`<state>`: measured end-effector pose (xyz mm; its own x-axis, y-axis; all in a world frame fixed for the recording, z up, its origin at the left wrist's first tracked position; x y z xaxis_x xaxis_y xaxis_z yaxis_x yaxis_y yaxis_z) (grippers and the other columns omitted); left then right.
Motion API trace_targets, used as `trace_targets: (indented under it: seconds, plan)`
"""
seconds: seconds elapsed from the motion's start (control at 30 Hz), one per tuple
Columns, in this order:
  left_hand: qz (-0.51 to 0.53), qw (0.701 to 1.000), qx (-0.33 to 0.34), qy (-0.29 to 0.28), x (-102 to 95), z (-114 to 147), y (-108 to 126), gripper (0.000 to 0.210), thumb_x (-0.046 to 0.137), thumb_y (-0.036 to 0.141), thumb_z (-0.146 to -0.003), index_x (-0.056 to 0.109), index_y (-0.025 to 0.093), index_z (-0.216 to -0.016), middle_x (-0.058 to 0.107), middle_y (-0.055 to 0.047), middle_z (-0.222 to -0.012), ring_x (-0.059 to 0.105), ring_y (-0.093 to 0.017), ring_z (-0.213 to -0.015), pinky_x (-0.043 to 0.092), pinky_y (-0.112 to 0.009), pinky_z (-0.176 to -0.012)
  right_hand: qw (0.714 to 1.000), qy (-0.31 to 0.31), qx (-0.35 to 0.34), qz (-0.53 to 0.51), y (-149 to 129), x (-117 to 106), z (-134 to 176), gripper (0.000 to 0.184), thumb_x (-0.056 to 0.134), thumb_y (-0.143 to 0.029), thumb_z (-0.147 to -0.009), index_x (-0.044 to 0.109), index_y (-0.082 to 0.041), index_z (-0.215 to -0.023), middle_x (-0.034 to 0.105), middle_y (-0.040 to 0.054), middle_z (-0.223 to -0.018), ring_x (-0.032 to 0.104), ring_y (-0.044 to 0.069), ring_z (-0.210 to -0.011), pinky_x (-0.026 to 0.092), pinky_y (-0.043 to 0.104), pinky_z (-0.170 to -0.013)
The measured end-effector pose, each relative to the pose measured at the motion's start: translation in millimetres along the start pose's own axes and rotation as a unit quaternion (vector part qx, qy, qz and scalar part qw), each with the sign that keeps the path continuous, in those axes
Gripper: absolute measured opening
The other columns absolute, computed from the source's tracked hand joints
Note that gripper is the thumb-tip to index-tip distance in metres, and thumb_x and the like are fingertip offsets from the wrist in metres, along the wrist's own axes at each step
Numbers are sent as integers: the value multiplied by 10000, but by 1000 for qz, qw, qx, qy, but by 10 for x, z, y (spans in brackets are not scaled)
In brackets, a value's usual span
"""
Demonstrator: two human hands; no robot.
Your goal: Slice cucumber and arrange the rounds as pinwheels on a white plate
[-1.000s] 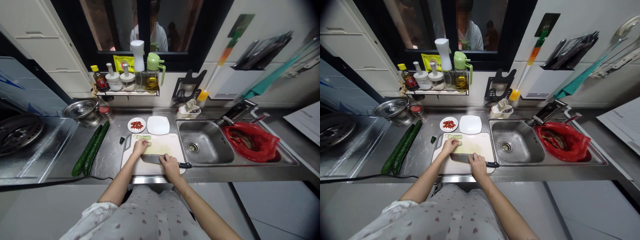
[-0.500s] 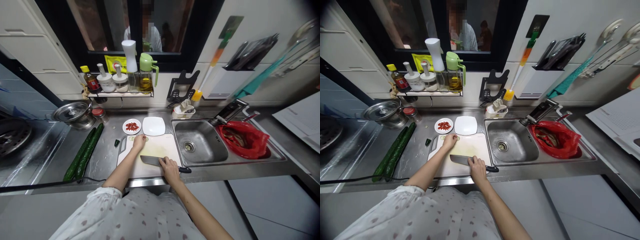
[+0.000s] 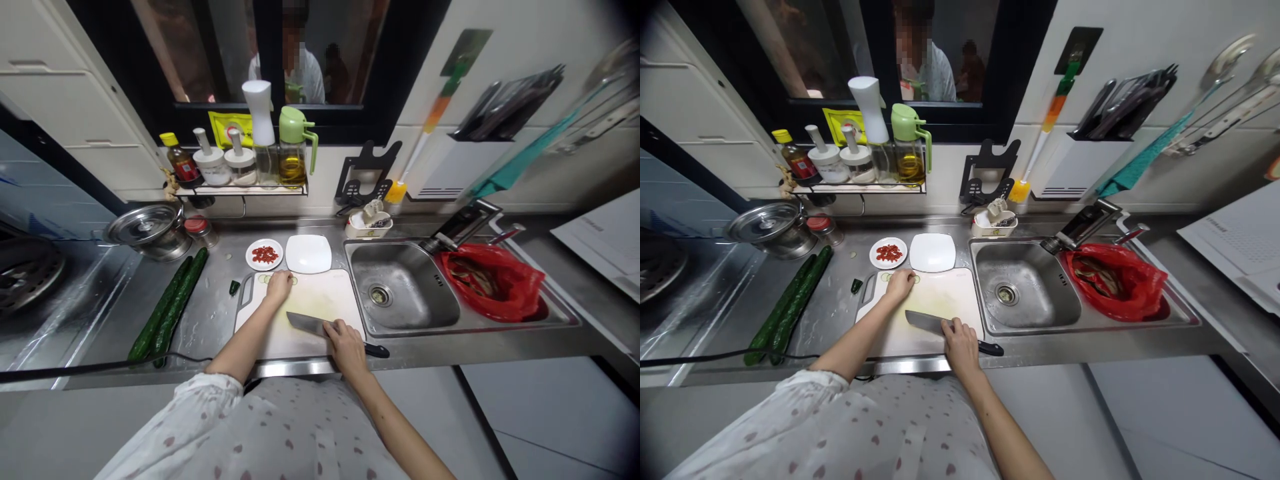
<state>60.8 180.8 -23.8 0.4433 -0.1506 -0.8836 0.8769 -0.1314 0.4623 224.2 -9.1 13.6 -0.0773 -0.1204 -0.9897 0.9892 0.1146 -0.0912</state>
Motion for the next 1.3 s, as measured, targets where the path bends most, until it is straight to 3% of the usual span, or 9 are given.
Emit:
trace_targets:
  seconds: [0.27, 0.47, 0.57, 0.83, 1.03, 1.17, 1.3]
  plan:
    - [59, 997, -26, 46, -140, 100, -55, 251, 497, 152, -811, 704, 187, -949, 691, -78, -961, 601, -194, -897, 434, -286, -820, 1000, 6, 19, -15, 80, -87, 24, 428, 455, -151, -882, 549, -289, -1276, 556, 71, -1144, 509, 172, -910, 312, 280, -773]
    - [110, 989, -50, 90, -228, 558, -270, 226, 521, 215, -816, 692, 178, -959, 678, -58, -878, 591, -180, -857, 431, -278, -805, 994, -17, 88, -62, 261, -87, 72, 374, 398, -207, -927, 550, -277, -1261, 592, 42, -1054, 557, 141, -837, 341, 249, -711]
    - [120, 989, -56, 67, -183, 831, -377, 225, 531, 242, -813, 697, 179, -952, 669, -47, -828, 588, -167, -793, 431, -273, -771, 987, -30, 121, -97, 336, -71, 78, 350, 357, -258, -954, 554, -263, -1243, 599, 36, -1065, 580, 132, -797, 349, 245, -660]
    - [139, 983, -97, 66, -168, 1194, -626, 213, 545, 255, -811, 694, 197, -951, 674, -33, -843, 588, -149, -769, 439, -263, -765, 982, -37, 107, -149, 273, -54, -38, 304, 350, -232, -955, 596, -177, -1125, 629, 65, -1011, 580, 152, -886, 357, 234, -739]
    - [147, 983, -71, 82, -204, 1034, -469, 225, 531, 269, -829, 687, 191, -971, 661, -36, -834, 580, -148, -762, 435, -262, -762, 982, -42, 119, -143, 239, -5, -75, 265, 357, -218, -955, 586, -165, -1079, 636, 70, -1011, 579, 149, -877, 335, 232, -718]
    - [118, 989, -35, 83, -240, 696, -207, 254, 509, 267, -849, 670, 192, -1031, 651, -59, -910, 569, -178, -877, 423, -286, -850, 980, -50, 129, -140, 241, -1, -66, 245, 353, -219, -959, 587, -162, -998, 636, 64, -975, 577, 140, -848, 318, 230, -693]
    - [38, 998, -11, 39, -174, 352, 21, 320, 498, 261, -858, 641, 218, -1142, 613, -91, -1031, 529, -228, -1005, 402, -324, -900, 979, -48, 135, -141, 254, -4, -58, 247, 345, -224, -962, 580, -163, -1008, 635, 65, -991, 577, 137, -845, 315, 234, -685]
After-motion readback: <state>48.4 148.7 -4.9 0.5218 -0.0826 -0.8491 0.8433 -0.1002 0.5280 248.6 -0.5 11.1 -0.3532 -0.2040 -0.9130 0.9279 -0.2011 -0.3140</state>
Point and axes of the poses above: each hand's wrist, its own z-axis away from the middle knuckle, its own x-axis out of the palm, y = z × x, the point moved 9 cm from there along -z, towards the middle knuckle
